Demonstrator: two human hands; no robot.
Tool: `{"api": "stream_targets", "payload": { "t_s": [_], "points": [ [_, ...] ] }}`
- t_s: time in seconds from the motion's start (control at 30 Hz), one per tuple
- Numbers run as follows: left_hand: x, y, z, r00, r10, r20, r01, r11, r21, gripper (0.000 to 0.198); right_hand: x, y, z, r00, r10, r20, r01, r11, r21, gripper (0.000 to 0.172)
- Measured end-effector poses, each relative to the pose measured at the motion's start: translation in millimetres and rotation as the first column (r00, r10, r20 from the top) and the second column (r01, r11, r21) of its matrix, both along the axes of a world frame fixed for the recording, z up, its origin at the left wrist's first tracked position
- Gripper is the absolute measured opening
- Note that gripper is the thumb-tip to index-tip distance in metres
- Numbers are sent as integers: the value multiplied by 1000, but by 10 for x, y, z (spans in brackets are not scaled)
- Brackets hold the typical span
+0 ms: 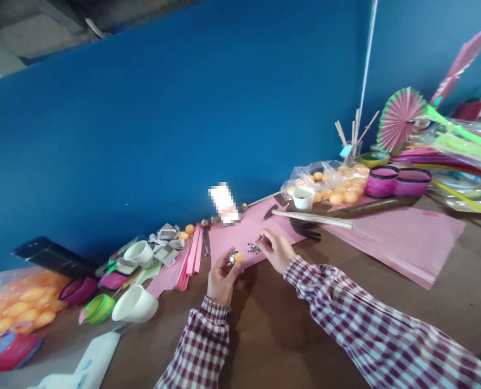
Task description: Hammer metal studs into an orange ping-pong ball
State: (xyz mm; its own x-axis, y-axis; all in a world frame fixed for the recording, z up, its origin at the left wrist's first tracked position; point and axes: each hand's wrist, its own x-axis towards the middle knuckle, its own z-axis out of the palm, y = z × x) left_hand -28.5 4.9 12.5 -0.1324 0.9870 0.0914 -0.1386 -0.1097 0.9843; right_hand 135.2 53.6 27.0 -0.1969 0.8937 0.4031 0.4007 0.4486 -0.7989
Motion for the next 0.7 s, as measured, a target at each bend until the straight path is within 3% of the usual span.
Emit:
{"api": "stream_targets", "payload": {
  "t_s": [0.13, 0.27, 0.4, 0.57, 0.7],
  "points": [
    [-6, 9, -24, 1000, 17, 18, -17, 1000, -1, 48, -175, -171, 32, 918, 170, -359, -263, 938, -227, 26],
    [-15, 26, -60, 1000, 22, 20, -22, 1000, 1, 49, -266, -234, 19, 826, 187, -531, -395, 864, -312, 28],
    [-15, 27, -72, 1000, 26, -2, -26, 1000, 1, 50, -267, -237, 44, 789, 156, -594, -433, 828, -357, 26],
    [3, 10, -55, 998, 25, -54, -26, 1000, -3, 52, -272, -220, 12, 810, 110, -576, -392, 831, -393, 26],
    [14, 9, -45, 995, 37, -88, -37, 999, 11, 52, -262, -205, -32, 819, 150, -554, -406, 834, -374, 24]
  ]
}}
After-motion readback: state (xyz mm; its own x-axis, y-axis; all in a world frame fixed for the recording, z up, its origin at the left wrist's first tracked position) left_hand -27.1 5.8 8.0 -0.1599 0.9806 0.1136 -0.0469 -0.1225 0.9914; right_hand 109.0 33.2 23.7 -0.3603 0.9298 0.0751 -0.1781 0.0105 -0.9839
